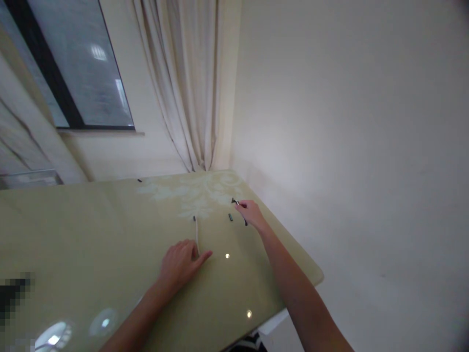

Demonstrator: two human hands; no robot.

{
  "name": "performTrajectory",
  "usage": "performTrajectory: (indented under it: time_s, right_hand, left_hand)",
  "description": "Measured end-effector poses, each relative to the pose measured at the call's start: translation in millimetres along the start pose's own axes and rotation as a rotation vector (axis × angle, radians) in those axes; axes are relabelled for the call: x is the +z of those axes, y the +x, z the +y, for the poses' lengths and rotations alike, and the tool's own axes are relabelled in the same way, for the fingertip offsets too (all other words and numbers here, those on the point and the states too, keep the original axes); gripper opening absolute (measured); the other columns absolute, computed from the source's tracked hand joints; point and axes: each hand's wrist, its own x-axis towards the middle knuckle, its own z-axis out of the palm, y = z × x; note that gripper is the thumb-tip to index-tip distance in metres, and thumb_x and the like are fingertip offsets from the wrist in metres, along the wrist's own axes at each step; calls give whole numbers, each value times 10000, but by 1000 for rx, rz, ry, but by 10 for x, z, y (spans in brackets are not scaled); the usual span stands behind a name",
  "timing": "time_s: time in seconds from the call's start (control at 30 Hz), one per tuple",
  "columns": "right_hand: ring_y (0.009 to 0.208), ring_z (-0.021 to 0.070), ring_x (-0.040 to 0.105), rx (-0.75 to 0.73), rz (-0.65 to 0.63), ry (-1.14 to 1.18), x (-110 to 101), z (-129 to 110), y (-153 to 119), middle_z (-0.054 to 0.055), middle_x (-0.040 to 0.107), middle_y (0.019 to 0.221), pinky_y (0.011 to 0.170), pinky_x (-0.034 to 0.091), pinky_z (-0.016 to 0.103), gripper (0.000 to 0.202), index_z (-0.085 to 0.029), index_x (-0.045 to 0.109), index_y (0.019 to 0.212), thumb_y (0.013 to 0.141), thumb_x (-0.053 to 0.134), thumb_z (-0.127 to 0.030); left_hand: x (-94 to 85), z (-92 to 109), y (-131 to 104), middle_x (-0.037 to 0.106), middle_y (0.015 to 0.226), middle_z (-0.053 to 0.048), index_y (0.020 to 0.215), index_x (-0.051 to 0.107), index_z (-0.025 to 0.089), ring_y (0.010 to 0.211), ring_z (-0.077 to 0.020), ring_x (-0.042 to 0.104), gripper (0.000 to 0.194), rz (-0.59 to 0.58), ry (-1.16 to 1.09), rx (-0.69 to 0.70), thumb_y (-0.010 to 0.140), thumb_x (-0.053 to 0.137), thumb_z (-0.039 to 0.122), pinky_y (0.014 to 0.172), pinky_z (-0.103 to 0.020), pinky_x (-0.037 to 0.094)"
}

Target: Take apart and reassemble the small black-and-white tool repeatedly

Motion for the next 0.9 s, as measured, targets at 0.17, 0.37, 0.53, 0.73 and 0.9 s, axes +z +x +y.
performTrajectory:
  time_s: [0.17, 0.37, 0.53, 0.73, 0.9]
  right_hand:
    - [836, 208, 691, 138, 115, -68, 92, 299, -75, 83, 773, 906, 721, 438, 273, 171, -181, 792, 924, 885, 656, -278]
    - [881, 220, 677, 184, 124, -227, 170, 332, -74, 98, 759, 929, 739, 430, 285, 151, -170, 762, 896, 919, 650, -269]
    - [900, 225, 625, 101, 237, -231, 203, 221, -103, 132, 699, 987, 766, 418, 298, 218, -151, 735, 918, 945, 633, -342]
    - [684, 151, 567, -248, -54, 486, 428, -222, -272, 25, 632, 734, 657, 401, 258, 580, -184, 707, 832, 978, 441, -679]
    - [458, 104, 389, -40, 79, 915, 485, -257, -258, -57, 414, 515, 460, 291, 236, 593, -215, 516, 670, 885, 510, -767]
  left_hand:
    - [-2, 52, 4, 666, 764, -56, 715, 556, 214, 765, -242, 627, 430, -65, 132, -44, 997, 424, 511, 718, -337, 370]
    - [-22, 2, -4, 678, 747, -61, 710, 569, 212, 708, -229, 617, 351, -50, 119, -167, 985, 426, 378, 643, -316, 306]
    - [-28, -116, 36, 567, 623, -5, 664, 499, 217, 594, -174, 520, 397, 124, -115, -206, 977, 430, 450, 588, -284, 284]
    - [-79, 318, 397, 528, 635, 17, 694, 502, 212, 603, -155, 492, 410, 229, -326, 28, 984, 449, 496, 595, -273, 326]
    - [131, 685, 911, 690, 936, -59, 875, 672, 199, 897, -194, 638, 403, 9, -401, 230, 1036, 361, 398, 845, -319, 451]
